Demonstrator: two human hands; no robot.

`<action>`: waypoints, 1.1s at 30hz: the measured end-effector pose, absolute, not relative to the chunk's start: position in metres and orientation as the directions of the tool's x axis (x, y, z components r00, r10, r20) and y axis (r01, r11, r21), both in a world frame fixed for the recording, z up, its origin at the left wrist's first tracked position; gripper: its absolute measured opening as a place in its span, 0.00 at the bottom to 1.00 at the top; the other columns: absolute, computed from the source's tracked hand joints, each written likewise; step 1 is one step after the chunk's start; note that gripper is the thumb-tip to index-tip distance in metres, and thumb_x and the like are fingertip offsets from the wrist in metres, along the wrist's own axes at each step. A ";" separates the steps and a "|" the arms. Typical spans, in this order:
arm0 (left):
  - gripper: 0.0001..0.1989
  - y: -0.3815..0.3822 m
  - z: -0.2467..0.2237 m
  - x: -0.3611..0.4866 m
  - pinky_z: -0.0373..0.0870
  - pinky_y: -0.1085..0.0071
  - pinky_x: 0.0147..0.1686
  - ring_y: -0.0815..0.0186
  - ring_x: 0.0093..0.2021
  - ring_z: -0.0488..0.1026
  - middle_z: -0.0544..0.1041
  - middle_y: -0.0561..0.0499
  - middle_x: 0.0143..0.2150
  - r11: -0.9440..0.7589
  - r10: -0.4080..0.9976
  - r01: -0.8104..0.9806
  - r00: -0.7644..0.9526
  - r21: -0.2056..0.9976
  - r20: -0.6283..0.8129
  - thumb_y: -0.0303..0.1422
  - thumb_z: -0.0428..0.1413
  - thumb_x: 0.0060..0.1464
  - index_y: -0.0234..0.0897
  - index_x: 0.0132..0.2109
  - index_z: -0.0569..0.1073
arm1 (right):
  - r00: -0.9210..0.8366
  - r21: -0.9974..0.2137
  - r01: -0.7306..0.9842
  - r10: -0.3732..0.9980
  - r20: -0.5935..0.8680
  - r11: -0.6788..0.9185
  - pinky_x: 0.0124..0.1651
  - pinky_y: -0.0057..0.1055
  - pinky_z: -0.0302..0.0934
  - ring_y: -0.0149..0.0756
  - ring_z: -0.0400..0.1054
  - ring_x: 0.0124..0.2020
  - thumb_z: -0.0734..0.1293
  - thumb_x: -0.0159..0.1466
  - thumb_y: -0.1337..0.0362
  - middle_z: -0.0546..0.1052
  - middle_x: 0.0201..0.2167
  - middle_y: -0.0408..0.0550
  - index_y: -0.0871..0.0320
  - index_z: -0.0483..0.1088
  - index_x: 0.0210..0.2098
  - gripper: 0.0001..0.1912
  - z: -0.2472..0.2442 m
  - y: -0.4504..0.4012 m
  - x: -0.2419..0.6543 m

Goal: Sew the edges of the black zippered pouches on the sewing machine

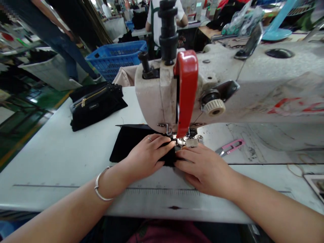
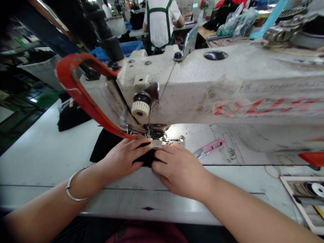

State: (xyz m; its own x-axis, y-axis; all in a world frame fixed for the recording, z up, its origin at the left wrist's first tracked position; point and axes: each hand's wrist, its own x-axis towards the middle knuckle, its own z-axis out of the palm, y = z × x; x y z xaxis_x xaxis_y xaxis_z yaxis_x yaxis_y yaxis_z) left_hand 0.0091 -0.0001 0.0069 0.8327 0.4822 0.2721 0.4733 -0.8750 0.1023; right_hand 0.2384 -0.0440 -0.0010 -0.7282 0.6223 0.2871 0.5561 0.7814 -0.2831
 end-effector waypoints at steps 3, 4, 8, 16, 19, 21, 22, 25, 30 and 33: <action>0.14 -0.011 0.009 0.007 0.72 0.62 0.53 0.61 0.52 0.72 0.76 0.44 0.49 -0.908 0.418 0.404 0.844 0.115 0.336 0.24 0.52 0.61 0.31 0.54 0.69 | -0.741 -0.266 0.541 0.602 0.298 0.798 0.41 0.40 0.55 0.41 0.65 0.41 0.61 0.65 0.67 0.75 0.41 0.49 0.56 0.72 0.43 0.10 0.000 -0.045 0.241; 0.13 -0.013 0.009 0.006 0.73 0.64 0.53 0.63 0.51 0.73 0.76 0.45 0.49 -0.915 0.403 0.382 0.842 0.129 0.358 0.24 0.51 0.62 0.32 0.53 0.69 | -0.743 -0.267 0.536 0.598 0.300 0.801 0.42 0.40 0.55 0.41 0.65 0.41 0.61 0.66 0.67 0.75 0.41 0.49 0.56 0.72 0.44 0.10 0.000 -0.045 0.242; 0.12 -0.016 0.005 0.001 0.75 0.66 0.51 0.66 0.51 0.74 0.78 0.47 0.49 -0.922 0.385 0.331 0.830 0.200 0.404 0.22 0.51 0.63 0.34 0.52 0.71 | -0.754 -0.281 0.519 0.587 0.294 0.807 0.43 0.41 0.56 0.41 0.66 0.44 0.60 0.67 0.67 0.75 0.42 0.49 0.57 0.73 0.43 0.10 -0.001 -0.045 0.243; 0.10 -0.014 0.000 -0.002 0.74 0.65 0.51 0.65 0.50 0.74 0.78 0.48 0.49 -0.883 0.451 0.351 0.820 0.313 0.353 0.23 0.53 0.63 0.35 0.50 0.74 | -0.746 -0.355 0.478 0.585 0.319 0.803 0.46 0.41 0.59 0.40 0.66 0.42 0.62 0.66 0.68 0.76 0.39 0.49 0.58 0.75 0.40 0.10 0.000 -0.042 0.245; 0.11 -0.014 0.000 -0.002 0.73 0.65 0.52 0.65 0.49 0.74 0.78 0.50 0.49 -0.848 0.506 0.388 0.796 0.361 0.332 0.25 0.54 0.62 0.38 0.49 0.76 | -0.746 -0.415 0.430 0.575 0.337 0.802 0.47 0.40 0.60 0.39 0.67 0.43 0.61 0.65 0.71 0.76 0.38 0.49 0.58 0.76 0.39 0.11 0.000 -0.039 0.249; 0.10 -0.013 0.001 -0.001 0.73 0.65 0.51 0.65 0.48 0.75 0.78 0.50 0.48 -0.832 0.529 0.400 0.781 0.385 0.331 0.25 0.55 0.62 0.40 0.48 0.76 | -0.745 -0.427 0.425 0.576 0.335 0.798 0.48 0.40 0.60 0.39 0.67 0.43 0.61 0.64 0.72 0.76 0.37 0.49 0.59 0.75 0.40 0.12 0.000 -0.038 0.251; 0.10 -0.013 0.001 -0.001 0.73 0.65 0.51 0.65 0.48 0.75 0.78 0.50 0.47 -0.825 0.537 0.403 0.776 0.395 0.330 0.26 0.55 0.62 0.40 0.47 0.77 | -0.745 -0.425 0.430 0.579 0.332 0.797 0.48 0.40 0.60 0.39 0.67 0.43 0.61 0.64 0.72 0.76 0.37 0.49 0.59 0.75 0.40 0.12 0.000 -0.038 0.251; 0.08 -0.012 0.005 0.003 0.73 0.66 0.49 0.66 0.46 0.76 0.79 0.51 0.45 -0.810 0.557 0.405 0.757 0.424 0.341 0.25 0.55 0.61 0.39 0.45 0.77 | -0.751 -0.398 0.454 0.583 0.311 0.797 0.48 0.40 0.60 0.39 0.66 0.43 0.61 0.65 0.71 0.75 0.38 0.50 0.59 0.75 0.43 0.12 0.000 -0.039 0.250; 0.09 -0.012 0.007 0.004 0.74 0.67 0.47 0.66 0.45 0.75 0.79 0.50 0.44 -0.812 0.556 0.370 0.726 0.452 0.405 0.23 0.57 0.59 0.38 0.45 0.77 | -0.754 -0.345 0.498 0.593 0.281 0.796 0.46 0.41 0.58 0.41 0.63 0.42 0.62 0.65 0.68 0.73 0.39 0.49 0.57 0.74 0.45 0.12 0.001 -0.040 0.246; 0.10 -0.014 0.004 0.002 0.73 0.64 0.50 0.64 0.49 0.74 0.78 0.49 0.46 -0.850 0.503 0.363 0.777 0.383 0.379 0.22 0.56 0.59 0.37 0.47 0.75 | -0.756 -0.334 0.505 0.595 0.274 0.796 0.45 0.41 0.58 0.41 0.63 0.42 0.63 0.66 0.67 0.73 0.38 0.49 0.57 0.74 0.44 0.10 0.003 -0.041 0.245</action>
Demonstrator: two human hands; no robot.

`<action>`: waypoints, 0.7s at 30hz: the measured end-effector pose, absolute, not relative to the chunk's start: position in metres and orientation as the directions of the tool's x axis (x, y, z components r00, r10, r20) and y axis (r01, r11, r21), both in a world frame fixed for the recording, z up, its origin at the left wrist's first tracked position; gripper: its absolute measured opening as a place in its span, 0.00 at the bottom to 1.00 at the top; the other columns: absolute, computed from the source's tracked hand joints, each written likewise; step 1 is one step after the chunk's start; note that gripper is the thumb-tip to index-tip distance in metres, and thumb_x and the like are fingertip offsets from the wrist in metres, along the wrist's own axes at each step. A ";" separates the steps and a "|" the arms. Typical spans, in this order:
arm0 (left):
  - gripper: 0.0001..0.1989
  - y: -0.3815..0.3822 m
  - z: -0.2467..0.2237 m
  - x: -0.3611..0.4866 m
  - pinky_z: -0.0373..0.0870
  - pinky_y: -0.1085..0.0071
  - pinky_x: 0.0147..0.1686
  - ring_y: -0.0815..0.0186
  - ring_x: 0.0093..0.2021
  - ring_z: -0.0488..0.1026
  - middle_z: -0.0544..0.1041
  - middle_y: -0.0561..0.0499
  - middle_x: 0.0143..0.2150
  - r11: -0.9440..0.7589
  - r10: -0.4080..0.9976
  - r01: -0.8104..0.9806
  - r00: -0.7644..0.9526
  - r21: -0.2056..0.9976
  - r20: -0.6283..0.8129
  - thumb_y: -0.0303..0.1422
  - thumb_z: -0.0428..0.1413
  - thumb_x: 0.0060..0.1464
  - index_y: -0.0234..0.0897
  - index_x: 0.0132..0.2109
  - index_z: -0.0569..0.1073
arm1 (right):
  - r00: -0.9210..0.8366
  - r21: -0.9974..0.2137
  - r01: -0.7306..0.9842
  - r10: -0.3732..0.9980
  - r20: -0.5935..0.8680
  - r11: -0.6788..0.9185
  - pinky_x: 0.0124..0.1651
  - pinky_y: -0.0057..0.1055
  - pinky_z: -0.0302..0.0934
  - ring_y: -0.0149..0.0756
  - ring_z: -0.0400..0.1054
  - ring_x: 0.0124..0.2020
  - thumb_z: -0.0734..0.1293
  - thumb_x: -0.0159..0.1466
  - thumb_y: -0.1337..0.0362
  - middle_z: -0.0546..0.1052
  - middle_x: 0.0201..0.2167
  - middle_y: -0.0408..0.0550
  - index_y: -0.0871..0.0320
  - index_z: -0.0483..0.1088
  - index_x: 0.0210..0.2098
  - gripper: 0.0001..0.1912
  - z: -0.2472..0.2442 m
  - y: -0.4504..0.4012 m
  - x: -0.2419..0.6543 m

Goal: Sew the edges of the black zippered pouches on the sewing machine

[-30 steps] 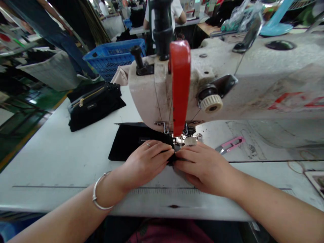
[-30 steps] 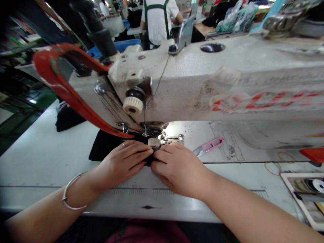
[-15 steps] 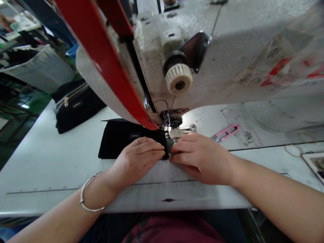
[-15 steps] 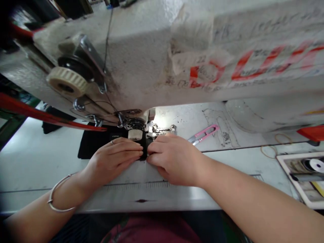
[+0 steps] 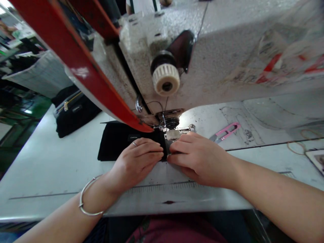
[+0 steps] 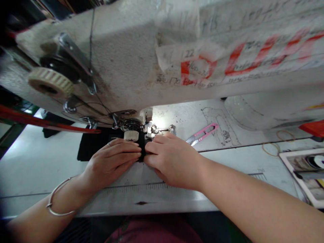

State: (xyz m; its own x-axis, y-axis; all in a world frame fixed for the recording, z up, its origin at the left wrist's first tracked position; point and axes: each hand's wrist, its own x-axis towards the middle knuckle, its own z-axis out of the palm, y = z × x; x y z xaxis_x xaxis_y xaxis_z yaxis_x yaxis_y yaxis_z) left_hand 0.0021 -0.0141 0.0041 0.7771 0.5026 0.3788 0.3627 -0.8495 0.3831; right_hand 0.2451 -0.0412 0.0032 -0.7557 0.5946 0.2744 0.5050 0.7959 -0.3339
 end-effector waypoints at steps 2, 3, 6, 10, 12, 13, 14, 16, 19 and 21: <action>0.11 -0.015 0.002 0.001 0.73 0.63 0.52 0.64 0.51 0.74 0.77 0.48 0.48 -0.868 0.475 0.363 0.806 0.339 0.354 0.23 0.55 0.61 0.36 0.48 0.75 | -0.755 -0.335 0.503 0.594 0.278 0.797 0.46 0.42 0.58 0.41 0.64 0.42 0.63 0.65 0.67 0.74 0.40 0.50 0.57 0.74 0.44 0.10 0.004 -0.042 0.246; 0.11 -0.016 0.002 0.000 0.73 0.63 0.53 0.63 0.51 0.73 0.77 0.47 0.49 -0.876 0.463 0.362 0.816 0.320 0.345 0.23 0.54 0.61 0.36 0.49 0.74 | -0.755 -0.337 0.499 0.592 0.282 0.798 0.47 0.42 0.58 0.42 0.64 0.43 0.63 0.65 0.68 0.74 0.42 0.50 0.58 0.74 0.44 0.10 0.003 -0.042 0.246; 0.11 -0.016 0.003 -0.002 0.73 0.63 0.55 0.63 0.53 0.73 0.77 0.45 0.50 -0.902 0.419 0.342 0.842 0.264 0.339 0.23 0.53 0.62 0.34 0.50 0.74 | -0.753 -0.341 0.489 0.586 0.299 0.803 0.50 0.43 0.58 0.42 0.65 0.48 0.61 0.66 0.69 0.74 0.49 0.53 0.60 0.71 0.48 0.13 0.001 -0.045 0.246; 0.10 -0.015 0.005 -0.004 0.72 0.63 0.58 0.64 0.55 0.73 0.78 0.44 0.50 -0.910 0.395 0.319 0.860 0.266 0.324 0.23 0.53 0.62 0.32 0.49 0.74 | -0.736 -0.349 0.506 0.606 0.301 0.789 0.50 0.43 0.59 0.43 0.66 0.48 0.60 0.66 0.69 0.75 0.50 0.52 0.60 0.69 0.52 0.16 -0.002 -0.047 0.244; 0.10 -0.012 0.005 -0.006 0.71 0.63 0.58 0.64 0.56 0.72 0.78 0.45 0.51 -0.906 0.395 0.310 0.863 0.287 0.314 0.23 0.53 0.62 0.32 0.50 0.74 | -0.727 -0.361 0.514 0.619 0.298 0.778 0.48 0.43 0.59 0.43 0.66 0.47 0.60 0.65 0.69 0.75 0.49 0.51 0.59 0.70 0.51 0.15 -0.003 -0.048 0.243; 0.11 -0.011 0.004 -0.006 0.71 0.63 0.59 0.64 0.56 0.72 0.78 0.45 0.51 -0.908 0.389 0.302 0.866 0.290 0.315 0.23 0.53 0.62 0.32 0.50 0.74 | -0.723 -0.365 0.516 0.623 0.300 0.775 0.48 0.43 0.59 0.42 0.67 0.46 0.61 0.65 0.70 0.75 0.49 0.51 0.59 0.71 0.50 0.15 -0.003 -0.048 0.243; 0.11 -0.009 0.004 -0.006 0.71 0.63 0.59 0.65 0.56 0.72 0.78 0.46 0.51 -0.909 0.385 0.297 0.868 0.291 0.315 0.23 0.52 0.63 0.32 0.50 0.74 | -0.718 -0.365 0.520 0.627 0.304 0.772 0.47 0.43 0.60 0.42 0.67 0.46 0.61 0.65 0.70 0.75 0.50 0.50 0.59 0.71 0.50 0.16 -0.003 -0.048 0.242; 0.11 -0.006 0.004 -0.005 0.71 0.64 0.58 0.65 0.56 0.72 0.78 0.47 0.51 -0.907 0.394 0.307 0.862 0.288 0.321 0.23 0.52 0.63 0.33 0.50 0.74 | -0.705 -0.354 0.539 0.640 0.306 0.764 0.46 0.44 0.60 0.43 0.67 0.45 0.61 0.64 0.70 0.75 0.50 0.50 0.59 0.71 0.50 0.16 -0.002 -0.047 0.242; 0.11 0.001 0.004 -0.003 0.72 0.67 0.56 0.67 0.53 0.74 0.79 0.50 0.49 -0.898 0.424 0.344 0.844 0.273 0.329 0.24 0.51 0.64 0.36 0.49 0.75 | -0.691 -0.320 0.576 0.657 0.300 0.752 0.46 0.46 0.61 0.45 0.67 0.46 0.60 0.63 0.70 0.74 0.52 0.51 0.61 0.70 0.51 0.18 -0.002 -0.045 0.241; 0.10 0.007 0.005 -0.001 0.72 0.68 0.56 0.67 0.52 0.75 0.79 0.50 0.49 -0.892 0.439 0.359 0.833 0.273 0.338 0.26 0.51 0.64 0.37 0.48 0.76 | -0.684 -0.301 0.600 0.670 0.287 0.741 0.47 0.47 0.62 0.46 0.68 0.47 0.60 0.63 0.70 0.74 0.53 0.52 0.61 0.69 0.53 0.20 -0.003 -0.043 0.241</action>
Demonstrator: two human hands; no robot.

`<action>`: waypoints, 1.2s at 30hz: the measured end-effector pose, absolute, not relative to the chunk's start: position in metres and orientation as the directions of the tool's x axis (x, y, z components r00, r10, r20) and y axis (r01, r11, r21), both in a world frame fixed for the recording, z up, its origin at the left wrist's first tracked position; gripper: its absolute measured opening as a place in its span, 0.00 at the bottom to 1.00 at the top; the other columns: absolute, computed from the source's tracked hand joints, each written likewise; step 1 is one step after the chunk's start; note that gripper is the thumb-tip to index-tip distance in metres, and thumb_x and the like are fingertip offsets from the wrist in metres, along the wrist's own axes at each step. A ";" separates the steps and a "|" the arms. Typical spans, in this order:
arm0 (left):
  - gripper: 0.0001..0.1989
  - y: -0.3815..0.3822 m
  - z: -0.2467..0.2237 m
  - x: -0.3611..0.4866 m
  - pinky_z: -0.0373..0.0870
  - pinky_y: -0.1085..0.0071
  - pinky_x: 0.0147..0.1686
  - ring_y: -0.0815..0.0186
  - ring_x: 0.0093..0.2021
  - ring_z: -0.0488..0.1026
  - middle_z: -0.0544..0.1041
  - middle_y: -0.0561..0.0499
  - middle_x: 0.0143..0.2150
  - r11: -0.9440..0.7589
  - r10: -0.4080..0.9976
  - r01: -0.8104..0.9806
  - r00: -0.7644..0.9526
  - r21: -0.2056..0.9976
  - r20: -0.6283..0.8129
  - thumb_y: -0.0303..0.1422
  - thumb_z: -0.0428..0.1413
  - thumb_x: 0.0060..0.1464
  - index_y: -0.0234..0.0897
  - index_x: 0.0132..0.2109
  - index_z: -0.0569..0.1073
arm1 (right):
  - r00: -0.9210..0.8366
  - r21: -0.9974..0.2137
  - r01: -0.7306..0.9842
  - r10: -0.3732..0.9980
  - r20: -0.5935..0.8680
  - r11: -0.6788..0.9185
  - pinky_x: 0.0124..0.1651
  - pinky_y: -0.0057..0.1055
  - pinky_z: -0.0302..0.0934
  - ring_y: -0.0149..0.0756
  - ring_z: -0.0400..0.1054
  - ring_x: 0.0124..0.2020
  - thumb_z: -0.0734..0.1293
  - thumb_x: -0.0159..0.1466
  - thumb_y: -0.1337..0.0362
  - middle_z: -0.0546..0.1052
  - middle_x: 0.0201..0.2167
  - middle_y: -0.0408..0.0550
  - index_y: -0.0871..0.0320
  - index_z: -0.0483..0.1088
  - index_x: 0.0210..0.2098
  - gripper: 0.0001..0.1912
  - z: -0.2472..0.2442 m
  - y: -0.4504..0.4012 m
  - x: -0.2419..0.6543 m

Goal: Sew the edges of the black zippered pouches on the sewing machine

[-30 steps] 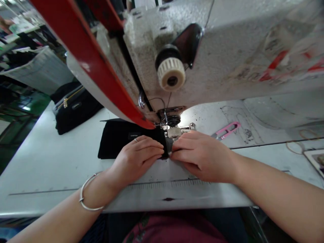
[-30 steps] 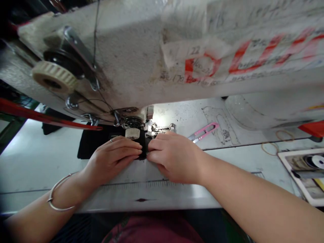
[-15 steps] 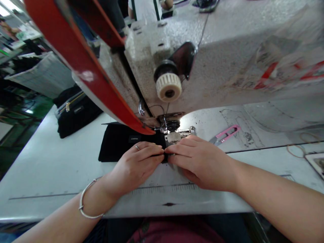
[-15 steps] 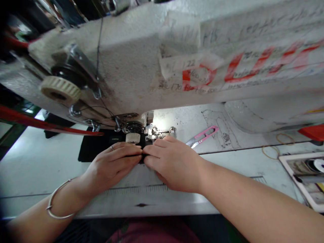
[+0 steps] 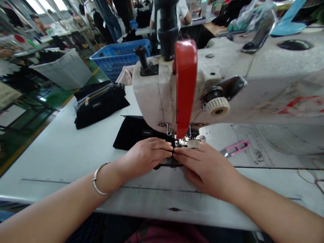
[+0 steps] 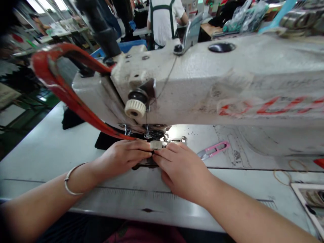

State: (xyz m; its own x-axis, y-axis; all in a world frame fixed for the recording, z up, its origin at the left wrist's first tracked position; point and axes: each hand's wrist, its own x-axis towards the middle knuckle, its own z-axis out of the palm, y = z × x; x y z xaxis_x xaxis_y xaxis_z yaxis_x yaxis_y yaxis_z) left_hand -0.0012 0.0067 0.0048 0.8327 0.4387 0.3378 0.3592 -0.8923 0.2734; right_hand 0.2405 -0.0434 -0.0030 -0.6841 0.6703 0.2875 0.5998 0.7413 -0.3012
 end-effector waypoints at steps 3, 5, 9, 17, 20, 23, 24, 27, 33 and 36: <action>0.11 0.016 0.005 0.001 0.72 0.69 0.56 0.67 0.51 0.75 0.79 0.50 0.49 -0.884 0.453 0.365 0.826 0.292 0.337 0.27 0.50 0.65 0.36 0.46 0.77 | -0.655 -0.288 0.647 0.707 0.264 0.707 0.49 0.49 0.63 0.49 0.67 0.49 0.60 0.62 0.70 0.74 0.51 0.55 0.63 0.69 0.54 0.21 -0.005 -0.042 0.239; 0.11 0.023 0.004 0.002 0.72 0.69 0.55 0.67 0.50 0.76 0.80 0.51 0.47 -0.883 0.456 0.368 0.820 0.290 0.346 0.27 0.50 0.65 0.36 0.45 0.77 | -0.635 -0.283 0.674 0.731 0.250 0.682 0.49 0.50 0.64 0.50 0.67 0.50 0.60 0.62 0.71 0.74 0.49 0.56 0.64 0.69 0.54 0.21 -0.005 -0.041 0.238; 0.12 0.035 -0.002 0.003 0.73 0.70 0.52 0.67 0.47 0.77 0.81 0.52 0.44 -0.884 0.463 0.382 0.789 0.267 0.403 0.30 0.50 0.66 0.39 0.43 0.79 | -0.607 -0.277 0.700 0.753 0.255 0.658 0.51 0.50 0.65 0.51 0.67 0.50 0.61 0.62 0.71 0.74 0.48 0.58 0.64 0.69 0.54 0.20 -0.007 -0.040 0.236; 0.09 0.053 -0.016 0.001 0.77 0.68 0.45 0.64 0.43 0.78 0.81 0.51 0.43 -0.850 0.526 0.440 0.741 0.290 0.417 0.32 0.54 0.62 0.40 0.43 0.80 | -0.601 -0.288 0.700 0.757 0.258 0.654 0.53 0.49 0.64 0.49 0.66 0.50 0.61 0.63 0.69 0.74 0.47 0.56 0.64 0.70 0.53 0.19 -0.008 -0.037 0.236; 0.10 0.054 -0.019 0.000 0.77 0.68 0.45 0.64 0.43 0.78 0.81 0.51 0.43 -0.844 0.535 0.448 0.739 0.295 0.409 0.32 0.53 0.63 0.41 0.43 0.80 | -0.599 -0.288 0.703 0.760 0.253 0.650 0.53 0.49 0.64 0.48 0.67 0.50 0.61 0.63 0.69 0.74 0.48 0.56 0.63 0.70 0.53 0.20 -0.007 -0.037 0.236; 0.10 0.053 -0.021 0.000 0.76 0.68 0.45 0.64 0.43 0.78 0.81 0.51 0.43 -0.840 0.541 0.449 0.733 0.305 0.412 0.32 0.53 0.63 0.41 0.43 0.80 | -0.598 -0.280 0.704 0.758 0.261 0.652 0.53 0.49 0.64 0.48 0.67 0.49 0.61 0.62 0.69 0.74 0.47 0.55 0.63 0.70 0.53 0.19 -0.007 -0.036 0.236; 0.10 0.053 -0.021 0.000 0.76 0.67 0.46 0.64 0.43 0.78 0.81 0.51 0.43 -0.840 0.541 0.448 0.734 0.307 0.410 0.32 0.53 0.63 0.41 0.43 0.80 | -0.599 -0.277 0.702 0.754 0.269 0.656 0.53 0.48 0.64 0.48 0.67 0.49 0.61 0.62 0.69 0.74 0.46 0.55 0.63 0.70 0.52 0.19 -0.007 -0.036 0.236; 0.10 0.054 -0.020 0.000 0.76 0.67 0.46 0.64 0.45 0.78 0.81 0.51 0.44 -0.836 0.546 0.451 0.741 0.312 0.391 0.31 0.53 0.63 0.41 0.44 0.80 | -0.603 -0.269 0.697 0.746 0.284 0.665 0.52 0.48 0.64 0.48 0.67 0.48 0.61 0.63 0.69 0.74 0.46 0.55 0.63 0.71 0.52 0.19 -0.007 -0.036 0.235; 0.09 0.054 -0.023 0.002 0.76 0.66 0.47 0.64 0.44 0.78 0.81 0.51 0.43 -0.825 0.565 0.483 0.718 0.294 0.406 0.32 0.54 0.63 0.41 0.43 0.80 | -0.598 -0.270 0.708 0.758 0.260 0.652 0.53 0.48 0.63 0.47 0.67 0.49 0.61 0.63 0.69 0.74 0.46 0.55 0.63 0.70 0.53 0.19 -0.008 -0.036 0.235; 0.10 0.048 -0.018 0.006 0.75 0.65 0.47 0.62 0.45 0.77 0.81 0.48 0.42 -0.810 0.587 0.512 0.700 0.286 0.407 0.30 0.53 0.63 0.37 0.42 0.79 | -0.599 -0.274 0.706 0.757 0.261 0.653 0.53 0.47 0.63 0.47 0.67 0.49 0.61 0.63 0.69 0.74 0.46 0.55 0.62 0.70 0.54 0.20 -0.008 -0.036 0.235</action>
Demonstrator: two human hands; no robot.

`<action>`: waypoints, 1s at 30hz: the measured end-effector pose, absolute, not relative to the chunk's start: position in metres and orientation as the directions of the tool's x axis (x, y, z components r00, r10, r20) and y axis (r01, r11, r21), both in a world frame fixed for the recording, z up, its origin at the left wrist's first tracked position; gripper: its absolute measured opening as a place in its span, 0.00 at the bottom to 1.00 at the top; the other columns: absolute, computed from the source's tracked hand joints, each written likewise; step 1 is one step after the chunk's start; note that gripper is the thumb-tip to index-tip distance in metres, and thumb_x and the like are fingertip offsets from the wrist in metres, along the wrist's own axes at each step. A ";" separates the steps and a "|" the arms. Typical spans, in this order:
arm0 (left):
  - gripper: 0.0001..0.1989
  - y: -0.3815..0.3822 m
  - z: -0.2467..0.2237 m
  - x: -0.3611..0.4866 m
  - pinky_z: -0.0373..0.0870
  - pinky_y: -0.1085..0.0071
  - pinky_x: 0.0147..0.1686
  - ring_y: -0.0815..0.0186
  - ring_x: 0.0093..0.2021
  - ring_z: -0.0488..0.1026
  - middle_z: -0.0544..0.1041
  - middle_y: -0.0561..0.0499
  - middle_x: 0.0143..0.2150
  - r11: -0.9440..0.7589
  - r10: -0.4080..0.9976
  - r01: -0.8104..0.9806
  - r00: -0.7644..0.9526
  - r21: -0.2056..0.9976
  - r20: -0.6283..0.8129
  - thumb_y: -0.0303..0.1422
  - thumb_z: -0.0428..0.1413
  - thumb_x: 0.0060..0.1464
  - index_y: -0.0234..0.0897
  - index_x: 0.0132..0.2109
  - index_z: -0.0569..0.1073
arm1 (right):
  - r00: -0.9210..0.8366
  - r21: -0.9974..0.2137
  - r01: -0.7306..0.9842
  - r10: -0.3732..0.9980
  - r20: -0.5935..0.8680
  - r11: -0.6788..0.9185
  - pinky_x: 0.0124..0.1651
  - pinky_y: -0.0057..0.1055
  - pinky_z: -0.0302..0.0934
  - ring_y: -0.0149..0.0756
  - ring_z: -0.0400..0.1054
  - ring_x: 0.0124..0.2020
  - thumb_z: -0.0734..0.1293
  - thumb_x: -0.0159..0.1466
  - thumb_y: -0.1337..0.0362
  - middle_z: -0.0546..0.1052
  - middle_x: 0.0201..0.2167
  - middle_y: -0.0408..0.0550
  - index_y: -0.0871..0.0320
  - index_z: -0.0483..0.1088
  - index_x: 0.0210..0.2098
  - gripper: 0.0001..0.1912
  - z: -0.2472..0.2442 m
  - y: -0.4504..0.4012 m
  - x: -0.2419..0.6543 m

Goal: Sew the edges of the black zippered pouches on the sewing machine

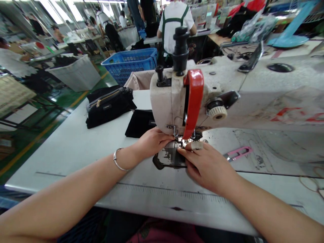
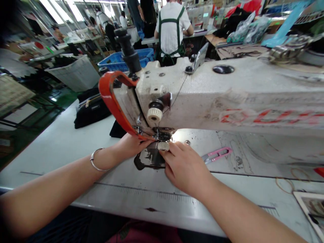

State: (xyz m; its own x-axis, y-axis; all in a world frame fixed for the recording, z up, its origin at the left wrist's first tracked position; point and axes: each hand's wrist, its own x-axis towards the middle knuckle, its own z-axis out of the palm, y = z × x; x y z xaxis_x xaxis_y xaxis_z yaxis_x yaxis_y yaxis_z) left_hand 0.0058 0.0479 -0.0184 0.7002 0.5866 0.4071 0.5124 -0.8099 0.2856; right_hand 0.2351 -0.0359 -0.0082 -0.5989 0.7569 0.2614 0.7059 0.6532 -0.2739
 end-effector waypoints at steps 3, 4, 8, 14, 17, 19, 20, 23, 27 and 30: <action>0.11 0.037 0.003 0.011 0.71 0.60 0.54 0.58 0.50 0.74 0.79 0.45 0.45 -0.808 0.589 0.540 0.748 0.236 0.305 0.27 0.50 0.63 0.33 0.45 0.77 | -0.594 -0.261 0.706 0.751 0.287 0.658 0.50 0.47 0.65 0.48 0.67 0.47 0.61 0.63 0.69 0.74 0.45 0.56 0.62 0.71 0.53 0.19 -0.009 -0.036 0.236; 0.11 0.033 0.012 0.013 0.70 0.59 0.55 0.58 0.52 0.73 0.78 0.45 0.47 -0.806 0.591 0.551 0.770 0.215 0.241 0.27 0.49 0.63 0.34 0.46 0.76 | -0.598 -0.258 0.701 0.745 0.295 0.665 0.50 0.47 0.65 0.48 0.67 0.47 0.61 0.63 0.69 0.74 0.45 0.56 0.62 0.71 0.53 0.19 -0.009 -0.037 0.236; 0.12 0.020 0.041 0.017 0.71 0.59 0.53 0.58 0.49 0.74 0.77 0.45 0.47 -0.810 0.559 0.556 0.828 0.187 -0.042 0.28 0.49 0.63 0.35 0.49 0.75 | -0.617 -0.266 0.671 0.721 0.316 0.692 0.51 0.47 0.65 0.48 0.66 0.49 0.62 0.63 0.70 0.73 0.47 0.57 0.62 0.67 0.58 0.23 -0.010 -0.039 0.238; 0.16 0.004 0.020 0.005 0.68 0.54 0.58 0.53 0.60 0.66 0.68 0.40 0.60 -0.835 0.548 0.541 0.833 0.097 0.076 0.26 0.48 0.63 0.32 0.57 0.69 | -0.622 -0.254 0.646 0.689 0.371 0.720 0.48 0.46 0.67 0.46 0.68 0.45 0.61 0.63 0.73 0.74 0.45 0.55 0.62 0.68 0.56 0.21 -0.011 -0.040 0.242; 0.20 0.005 0.005 -0.007 0.65 0.58 0.62 0.59 0.64 0.62 0.66 0.41 0.63 -0.869 0.494 0.480 0.856 0.117 0.155 0.24 0.45 0.65 0.32 0.62 0.64 | -0.620 -0.233 0.646 0.677 0.396 0.727 0.48 0.45 0.67 0.45 0.69 0.45 0.62 0.63 0.73 0.75 0.45 0.56 0.64 0.70 0.53 0.19 -0.013 -0.041 0.241; 0.20 0.011 0.002 -0.013 0.62 0.59 0.65 0.62 0.65 0.62 0.67 0.44 0.63 -0.885 0.462 0.439 0.869 0.156 0.176 0.25 0.44 0.66 0.36 0.63 0.63 | -0.630 -0.232 0.641 0.674 0.386 0.732 0.48 0.46 0.67 0.46 0.69 0.46 0.62 0.62 0.74 0.75 0.45 0.56 0.65 0.70 0.53 0.20 -0.013 -0.042 0.239; 0.20 0.014 0.001 -0.016 0.61 0.59 0.65 0.63 0.65 0.62 0.68 0.44 0.63 -0.894 0.442 0.414 0.878 0.173 0.183 0.25 0.44 0.66 0.37 0.63 0.63 | -0.634 -0.235 0.638 0.673 0.381 0.733 0.49 0.46 0.67 0.47 0.69 0.46 0.62 0.62 0.74 0.75 0.45 0.56 0.65 0.70 0.53 0.20 -0.012 -0.042 0.238; 0.20 0.028 0.003 -0.021 0.60 0.61 0.66 0.64 0.65 0.62 0.69 0.44 0.62 -0.913 0.392 0.355 0.899 0.199 0.194 0.26 0.45 0.66 0.37 0.63 0.63 | -0.631 -0.246 0.639 0.680 0.374 0.729 0.50 0.46 0.67 0.47 0.69 0.47 0.62 0.60 0.74 0.75 0.46 0.56 0.65 0.71 0.53 0.21 -0.011 -0.042 0.236; 0.22 0.033 0.007 -0.020 0.61 0.61 0.65 0.64 0.65 0.62 0.69 0.45 0.62 -0.910 0.399 0.365 0.900 0.196 0.175 0.24 0.45 0.64 0.37 0.63 0.64 | -0.618 -0.265 0.640 0.689 0.380 0.721 0.51 0.46 0.66 0.47 0.69 0.48 0.62 0.60 0.74 0.75 0.45 0.57 0.65 0.71 0.52 0.21 -0.012 -0.040 0.237; 0.24 0.007 0.019 -0.014 0.57 0.58 0.67 0.60 0.67 0.59 0.65 0.42 0.65 -0.913 0.394 0.375 0.913 0.157 0.110 0.23 0.46 0.62 0.33 0.64 0.62 | -0.620 -0.326 0.625 0.705 0.344 0.709 0.49 0.45 0.66 0.45 0.69 0.46 0.62 0.61 0.74 0.75 0.44 0.55 0.63 0.73 0.50 0.18 -0.008 -0.039 0.241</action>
State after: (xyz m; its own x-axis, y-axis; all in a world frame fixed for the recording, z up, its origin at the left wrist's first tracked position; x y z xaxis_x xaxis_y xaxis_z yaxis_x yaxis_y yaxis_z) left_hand -0.0136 0.0071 0.0190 0.9126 0.3939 0.1100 0.3753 -0.9134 0.1575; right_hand 0.2406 -0.0392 -0.0079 -0.6199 0.7051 0.3444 0.6254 0.7090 -0.3259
